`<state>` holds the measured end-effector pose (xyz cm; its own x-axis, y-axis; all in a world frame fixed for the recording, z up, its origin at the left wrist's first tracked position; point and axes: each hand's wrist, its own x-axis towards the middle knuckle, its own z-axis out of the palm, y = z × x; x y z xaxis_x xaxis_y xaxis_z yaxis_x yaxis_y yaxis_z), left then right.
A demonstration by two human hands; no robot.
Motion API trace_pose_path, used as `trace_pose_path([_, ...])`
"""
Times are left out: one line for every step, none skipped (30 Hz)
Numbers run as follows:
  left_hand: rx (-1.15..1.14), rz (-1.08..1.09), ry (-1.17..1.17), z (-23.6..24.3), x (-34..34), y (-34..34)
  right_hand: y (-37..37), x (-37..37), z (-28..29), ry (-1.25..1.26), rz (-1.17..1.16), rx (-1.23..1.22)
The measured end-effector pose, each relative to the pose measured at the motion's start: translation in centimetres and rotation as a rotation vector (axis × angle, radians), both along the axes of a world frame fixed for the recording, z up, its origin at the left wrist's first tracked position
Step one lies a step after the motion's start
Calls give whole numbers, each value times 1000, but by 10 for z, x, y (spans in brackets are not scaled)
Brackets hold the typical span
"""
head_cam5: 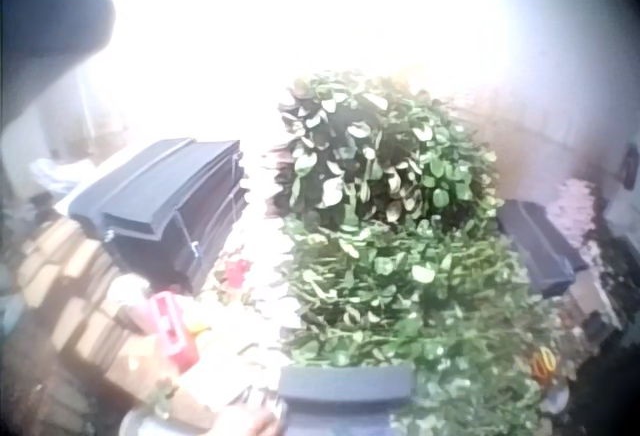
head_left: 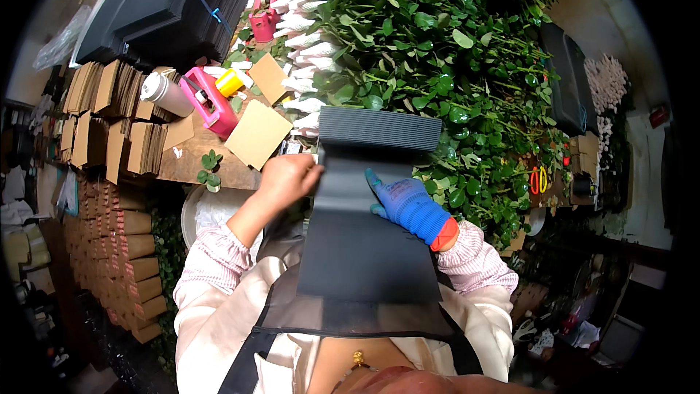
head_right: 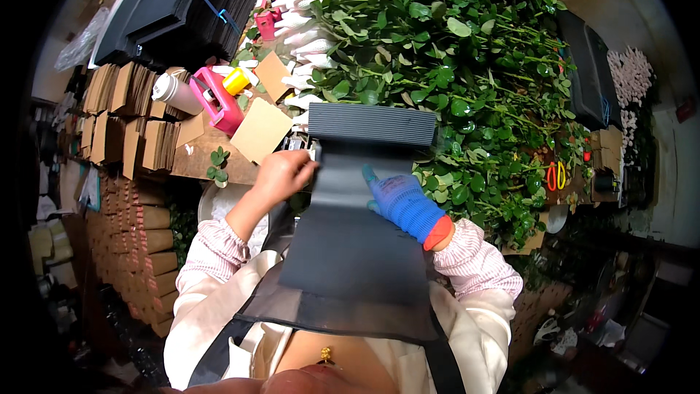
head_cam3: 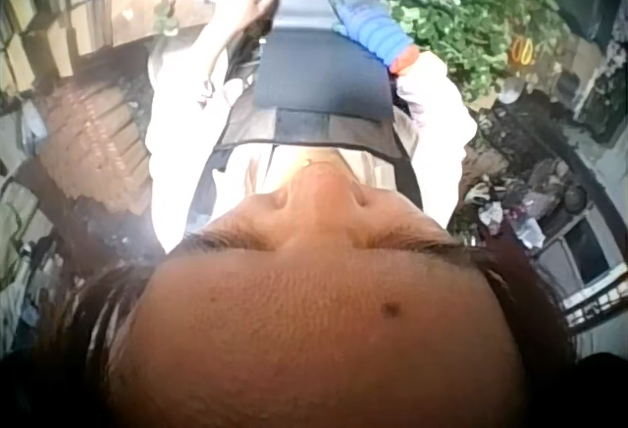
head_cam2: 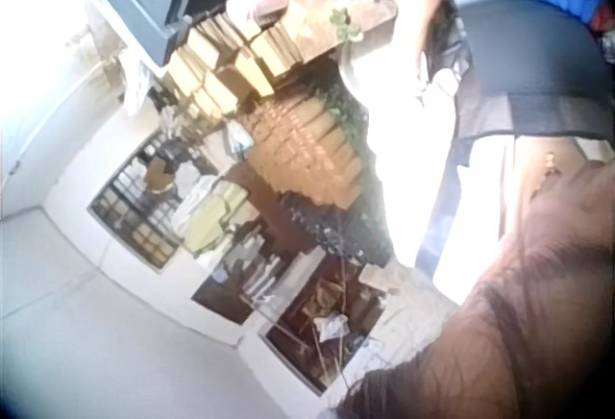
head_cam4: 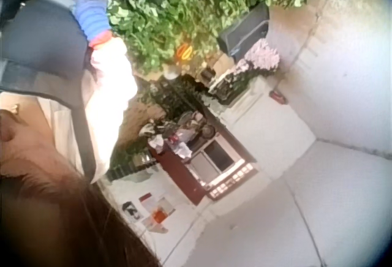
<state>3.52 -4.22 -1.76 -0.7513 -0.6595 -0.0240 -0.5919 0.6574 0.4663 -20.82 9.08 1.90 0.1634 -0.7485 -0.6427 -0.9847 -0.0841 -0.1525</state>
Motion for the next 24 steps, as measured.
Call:
trace_pose_path([-10,-153,-3,7,-11,6,-1,4,-1,17,0,12])
trace_pose_path([-21,-308,-5,10,-22,11,-2,7,-2,35,-2,24])
trace_pose_path([-41,-391,134,2,-31,17,-2,8,-8,27,22,-18])
trace_pose_path([-60,-473,280,-16,-37,22,1,7,-20,26,46,-56])
trace_pose_path([-74,-521,263,-37,-36,22,0,6,-24,18,84,-92])
trace_pose_path([-110,-538,220,-37,-37,20,-1,-1,-18,-90,74,-72])
trace_pose_path([-144,-558,176,-35,-39,18,-4,-10,-6,-200,58,-51])
trace_pose_path([-178,-576,130,-34,-40,17,-5,-16,7,-309,42,-30])
trace_pose_path([-155,-573,113,-34,-39,18,-3,-16,22,-472,12,-21])
trace_pose_path([-168,-572,122,-36,-41,17,0,-15,39,-635,-20,-18])
trace_pose_path([-181,-570,132,-38,-41,16,3,-13,47,-797,-51,-12])
trace_pose_path([-192,-575,138,-40,-42,17,14,-2,44,-830,4,-139])
trace_pose_path([-198,-585,116,-39,-43,17,18,10,40,-671,85,-189])
trace_pose_path([-204,-593,94,-38,-43,17,21,25,34,-510,165,-237])
trace_pose_path([-209,-598,74,-36,-43,17,29,40,16,-341,189,-410])
trace_pose_path([-183,-597,51,-32,-41,18,25,49,18,-277,173,-333])
trace_pose_path([-156,-595,27,-27,-39,19,20,56,22,-212,157,-257])
trace_pose_path([-131,-587,6,-25,-37,19,14,60,28,-145,147,-181])
trace_pose_path([-174,-575,27,-29,-37,19,11,60,38,-120,195,-196])
trace_pose_path([-218,-562,46,-36,-40,20,4,63,45,-278,178,-261])
trace_pose_path([-260,-553,61,-43,-40,20,-5,68,49,-441,154,-325])
trace_pose_path([-274,-546,114,-47,-42,21,-15,73,51,-605,122,-390])
trace_pose_path([-288,-538,168,-51,-44,22,-29,87,33,-629,146,-431])
trace_pose_path([-302,-533,221,-55,-46,21,-53,104,32,-585,251,-703])
